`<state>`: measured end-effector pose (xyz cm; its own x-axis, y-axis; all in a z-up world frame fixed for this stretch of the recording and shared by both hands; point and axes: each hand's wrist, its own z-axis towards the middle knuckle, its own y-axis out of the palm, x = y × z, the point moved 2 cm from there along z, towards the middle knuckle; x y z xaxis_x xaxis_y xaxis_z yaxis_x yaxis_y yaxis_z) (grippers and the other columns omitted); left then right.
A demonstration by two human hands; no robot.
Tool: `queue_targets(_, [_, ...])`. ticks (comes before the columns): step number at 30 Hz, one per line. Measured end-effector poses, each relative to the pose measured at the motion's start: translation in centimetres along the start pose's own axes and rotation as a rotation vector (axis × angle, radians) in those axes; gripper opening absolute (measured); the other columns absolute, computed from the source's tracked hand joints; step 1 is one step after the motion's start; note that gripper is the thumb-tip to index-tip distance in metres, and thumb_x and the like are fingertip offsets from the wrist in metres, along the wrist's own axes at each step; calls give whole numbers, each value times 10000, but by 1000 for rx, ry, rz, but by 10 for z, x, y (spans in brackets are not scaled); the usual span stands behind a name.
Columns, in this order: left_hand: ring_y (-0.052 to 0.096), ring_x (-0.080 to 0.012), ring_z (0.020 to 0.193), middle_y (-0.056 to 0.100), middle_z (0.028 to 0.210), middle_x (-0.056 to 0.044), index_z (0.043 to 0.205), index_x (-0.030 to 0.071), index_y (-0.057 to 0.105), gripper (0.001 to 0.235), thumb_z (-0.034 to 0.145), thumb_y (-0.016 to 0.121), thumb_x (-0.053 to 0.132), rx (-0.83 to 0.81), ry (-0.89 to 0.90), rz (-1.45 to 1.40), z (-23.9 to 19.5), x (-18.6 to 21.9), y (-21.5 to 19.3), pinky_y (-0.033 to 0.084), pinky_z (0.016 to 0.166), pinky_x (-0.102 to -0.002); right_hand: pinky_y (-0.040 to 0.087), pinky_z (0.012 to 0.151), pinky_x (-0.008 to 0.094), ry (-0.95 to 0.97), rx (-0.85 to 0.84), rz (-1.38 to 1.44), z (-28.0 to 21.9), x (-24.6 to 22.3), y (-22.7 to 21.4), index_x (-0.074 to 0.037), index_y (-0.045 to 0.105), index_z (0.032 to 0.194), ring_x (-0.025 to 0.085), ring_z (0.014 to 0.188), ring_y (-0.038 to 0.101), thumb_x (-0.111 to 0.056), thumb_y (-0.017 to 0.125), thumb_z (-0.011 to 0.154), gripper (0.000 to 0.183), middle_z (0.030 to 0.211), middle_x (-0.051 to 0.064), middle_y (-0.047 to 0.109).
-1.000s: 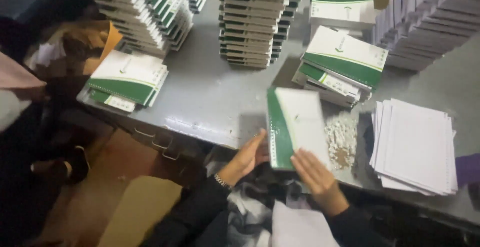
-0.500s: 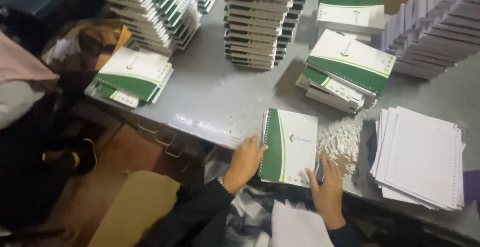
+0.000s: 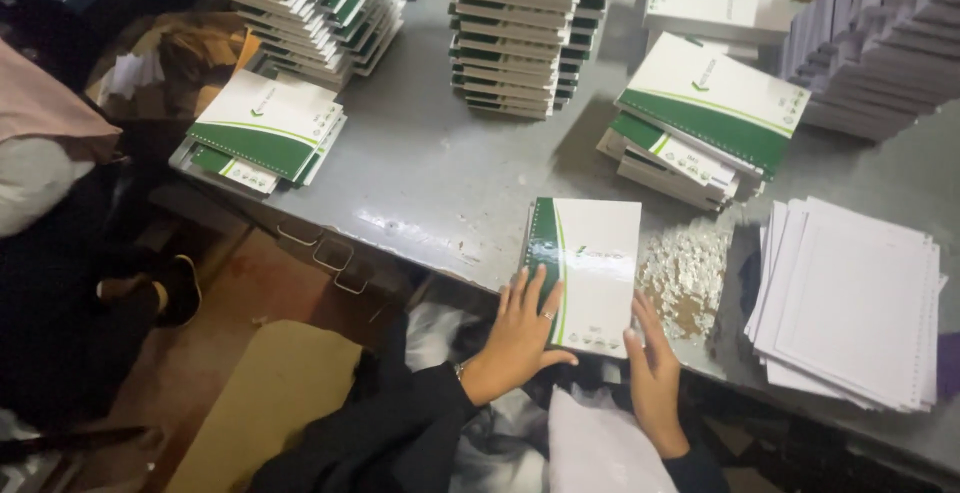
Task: Assembling notebooks by aligning covers with inner pages and stacking them on a workbench.
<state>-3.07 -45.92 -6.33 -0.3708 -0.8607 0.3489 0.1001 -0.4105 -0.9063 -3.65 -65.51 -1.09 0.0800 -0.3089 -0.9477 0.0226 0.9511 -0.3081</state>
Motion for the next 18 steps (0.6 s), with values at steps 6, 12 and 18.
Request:
queue_targets(6, [383, -508, 1417, 303, 1574, -332, 1559, -35, 277, 780, 849, 591, 43, 137, -119, -407, -2, -11, -56, 310, 1195, -488, 208, 1271, 521, -452, -163, -160, -9, -33, 14, -70, 357, 1565, 348, 1572, 265, -483, 330, 1071, 644, 1663, 177, 316])
queue_targets(12, [412, -168, 577, 465, 528, -43, 522, 47, 464, 717, 1034, 453, 548, 391, -1083, -578, -33, -126, -22, 326, 556, -466, 548, 616, 260, -4, 42, -248, 6, 1, -22, -68, 769, 858, 136, 558, 703, -240, 501, 1058, 376, 689, 30, 762])
queue_targets(18, [704, -286, 519, 618, 756, -213, 1081, -149, 542, 600, 929, 670, 417, 389, -1260, -1409, -62, -141, -22, 541, 400, -299, 589, 552, 370, 725, -333, -250, 12, 17, -24, 148, 801, 877, 327, 581, 727, -325, 508, 1033, 578, 699, 269, 774])
